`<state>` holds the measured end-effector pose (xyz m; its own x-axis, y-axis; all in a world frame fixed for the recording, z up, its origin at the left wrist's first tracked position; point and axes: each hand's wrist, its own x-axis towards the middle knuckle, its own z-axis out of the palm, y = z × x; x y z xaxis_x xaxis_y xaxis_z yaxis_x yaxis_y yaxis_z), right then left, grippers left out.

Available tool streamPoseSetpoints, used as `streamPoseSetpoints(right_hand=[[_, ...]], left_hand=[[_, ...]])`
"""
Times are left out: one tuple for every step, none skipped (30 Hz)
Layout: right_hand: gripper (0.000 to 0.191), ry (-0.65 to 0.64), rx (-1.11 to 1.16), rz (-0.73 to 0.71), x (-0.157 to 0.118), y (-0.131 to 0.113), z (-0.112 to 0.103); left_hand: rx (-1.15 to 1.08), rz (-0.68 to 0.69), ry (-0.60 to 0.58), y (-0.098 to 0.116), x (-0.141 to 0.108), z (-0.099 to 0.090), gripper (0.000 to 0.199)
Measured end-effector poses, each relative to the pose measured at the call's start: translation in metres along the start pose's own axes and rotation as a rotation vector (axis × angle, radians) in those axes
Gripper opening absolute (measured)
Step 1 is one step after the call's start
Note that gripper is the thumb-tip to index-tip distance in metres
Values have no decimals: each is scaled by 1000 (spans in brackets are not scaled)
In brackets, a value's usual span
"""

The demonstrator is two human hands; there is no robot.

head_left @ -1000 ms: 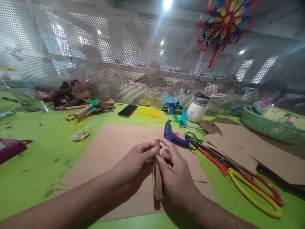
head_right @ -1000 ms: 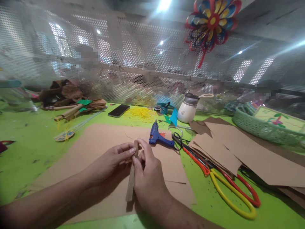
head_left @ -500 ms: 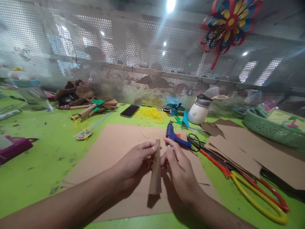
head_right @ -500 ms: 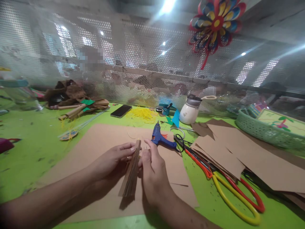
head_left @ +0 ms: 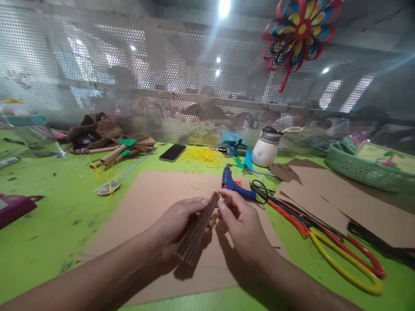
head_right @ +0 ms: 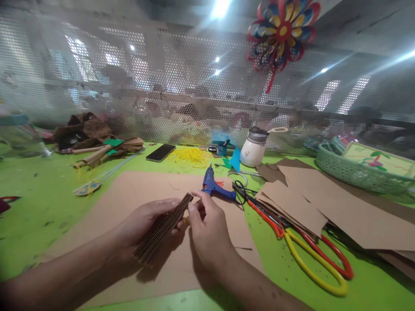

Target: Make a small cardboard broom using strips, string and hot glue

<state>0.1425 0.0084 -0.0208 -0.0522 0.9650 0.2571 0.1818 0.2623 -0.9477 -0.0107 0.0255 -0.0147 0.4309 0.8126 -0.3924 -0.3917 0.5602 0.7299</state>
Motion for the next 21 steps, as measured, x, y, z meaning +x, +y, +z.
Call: streamPoseSetpoints(right_hand=[[30,4,10,12,0,0,0],[31,7,17,21,0,0,1],[31,7,18,21,0,-1,1],[29,1,11,10,0,-1,1],[27,-8,0,-10,0,-1,2],[24,-18,-14,-31,0,-2,2],[22,-28,-27,-48,1,-2,2],[20,-35,-39,-58,1,-2,2],[20,-39,-45,-58,2,-2,2],[19,-39,-42,-52,2,-2,2],[19,-36,-32,-44,3,-1,2],[18,-36,-17,-35,3,-1,2],[18,-40,-1,-26,3,-1,2],[18,-43,15,-14,3,-1,3],[20,-45,29,0,3,0,3],[22,-47,38,16,3,0,3],[24,-48,41,30,3,1,3],[27,-51,35,38,4,2,3],[29,-51,21,43,4,2,2],[31,-50,-2,42,5,3,0],[32,-44,-37,31,5,2,-2]], left_hand=[[2,0,-8,-1,0,1,16],[6,-3,-18,-1,-1,3,14],[7,3,-23,-2,-2,5,12],[4,13,-27,-3,-3,7,11],[-1,19,-29,-3,-4,9,10],[-11,28,-24,-4,-5,10,9],[-20,22,-22,-4,-6,11,8],[-26,11,-17,-4,-6,12,7],[-23,-4,-13,-4,-5,11,6],[-14,-19,-9,-4,-5,10,6],[-3,-24,0,-4,-4,9,7],[5,-24,5,-4,-3,8,8],[15,-25,5,-3,-2,7,9],[23,-27,7,-3,-1,6,10],[28,-29,5,-3,0,5,10],[35,-32,2,-4,1,4,11],[43,-34,3,-4,1,4,12],[49,-38,6,-3,2,4,12],[53,-38,14,-3,2,4,12],[53,-40,26,-3,2,4,13],[50,-48,38,-2,2,4,14]])
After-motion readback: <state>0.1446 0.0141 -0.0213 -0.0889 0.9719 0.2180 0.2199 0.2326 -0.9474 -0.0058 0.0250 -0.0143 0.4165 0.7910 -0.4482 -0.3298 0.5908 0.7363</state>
